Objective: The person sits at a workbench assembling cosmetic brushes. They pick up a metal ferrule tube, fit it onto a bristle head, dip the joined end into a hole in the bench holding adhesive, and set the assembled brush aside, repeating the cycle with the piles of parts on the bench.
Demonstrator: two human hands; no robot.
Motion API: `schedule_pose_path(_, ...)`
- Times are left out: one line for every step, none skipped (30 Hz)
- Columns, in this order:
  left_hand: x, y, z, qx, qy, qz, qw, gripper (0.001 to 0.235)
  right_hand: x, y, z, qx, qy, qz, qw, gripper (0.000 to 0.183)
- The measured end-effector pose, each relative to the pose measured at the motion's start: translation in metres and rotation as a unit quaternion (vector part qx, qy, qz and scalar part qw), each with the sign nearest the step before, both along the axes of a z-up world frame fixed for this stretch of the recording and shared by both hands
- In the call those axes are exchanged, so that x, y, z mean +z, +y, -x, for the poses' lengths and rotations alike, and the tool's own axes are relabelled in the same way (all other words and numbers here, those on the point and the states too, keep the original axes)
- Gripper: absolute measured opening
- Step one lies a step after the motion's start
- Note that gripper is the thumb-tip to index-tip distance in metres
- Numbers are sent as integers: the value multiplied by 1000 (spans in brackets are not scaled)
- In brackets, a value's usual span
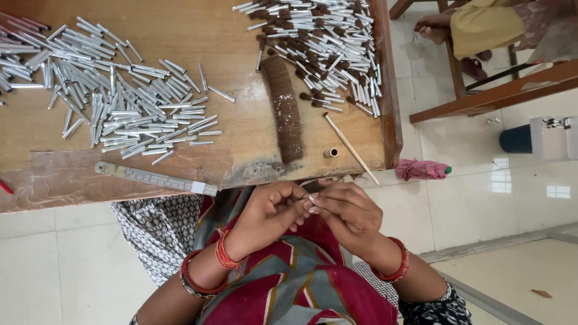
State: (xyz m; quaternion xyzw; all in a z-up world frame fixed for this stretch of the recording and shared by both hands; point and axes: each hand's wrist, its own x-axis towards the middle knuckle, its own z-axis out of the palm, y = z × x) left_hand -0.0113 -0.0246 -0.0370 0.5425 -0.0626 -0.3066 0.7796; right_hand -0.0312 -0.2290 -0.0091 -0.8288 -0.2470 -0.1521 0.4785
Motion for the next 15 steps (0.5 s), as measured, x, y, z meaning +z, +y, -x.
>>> schedule_pose_path(2,-1,-2,-3,-3,1,1000,9,2,-1,0,-3,-3,1,1000,23)
schedule_pose_path(4,-2,-4,-10,1,9,1000,9,3,-3,0,-10,-23,9,1000,23)
schedule_pose_path(5,-4,-6,-15,5,18,1000,10,5,-4,0,-15,-44,19,999,23)
schedule_pose_path(14,-5,-10,-17,2,19,1000,10,7,-7,-1,-17,-47,20,999,23)
schedule_pose_path(22,-7,-13,-7,-29,-29,999,9,10,-9,-2,-37,-54,13,998,23)
schedule_pose_path(31,-8,-16,2,-61,-77,995,8,13,-11,-2,-57,-62,7,996,23)
schedule_pose_path(36,-12,-21,2,-64,-76,995,8,13,-14,-3,-57,-65,8,996,23)
schedule_pose_path(42,-16,-26,47,-184,-165,968,7,13,-17,-4,-87,-52,-5,995,20)
schedule_pose_path(48,-19,-31,91,-300,-250,916,9,13,-19,-5,-117,-40,-18,992,18)
schedule_pose_path(47,-28,-36,92,-304,-250,915,9,9,-22,-7,-117,-44,-18,992,18)
schedule_pose_path(47,-37,-40,168,-423,-261,851,23,5,-24,-8,-136,-27,-35,990,15)
schedule_pose_path(47,-45,-44,239,-533,-266,767,38,2,-27,-9,-155,-11,-52,987,14)
schedule_pose_path(32,-51,-45,240,-534,-268,765,38,0,-27,-10,-152,-13,-53,987,14)
schedule_pose_path(16,-56,-47,184,-509,-306,783,33,-2,-28,-11,-166,-6,-59,984,13)
schedule_pose_path(-1,-62,-49,126,-481,-343,797,29,-5,-29,-12,-180,0,-66,981,12)
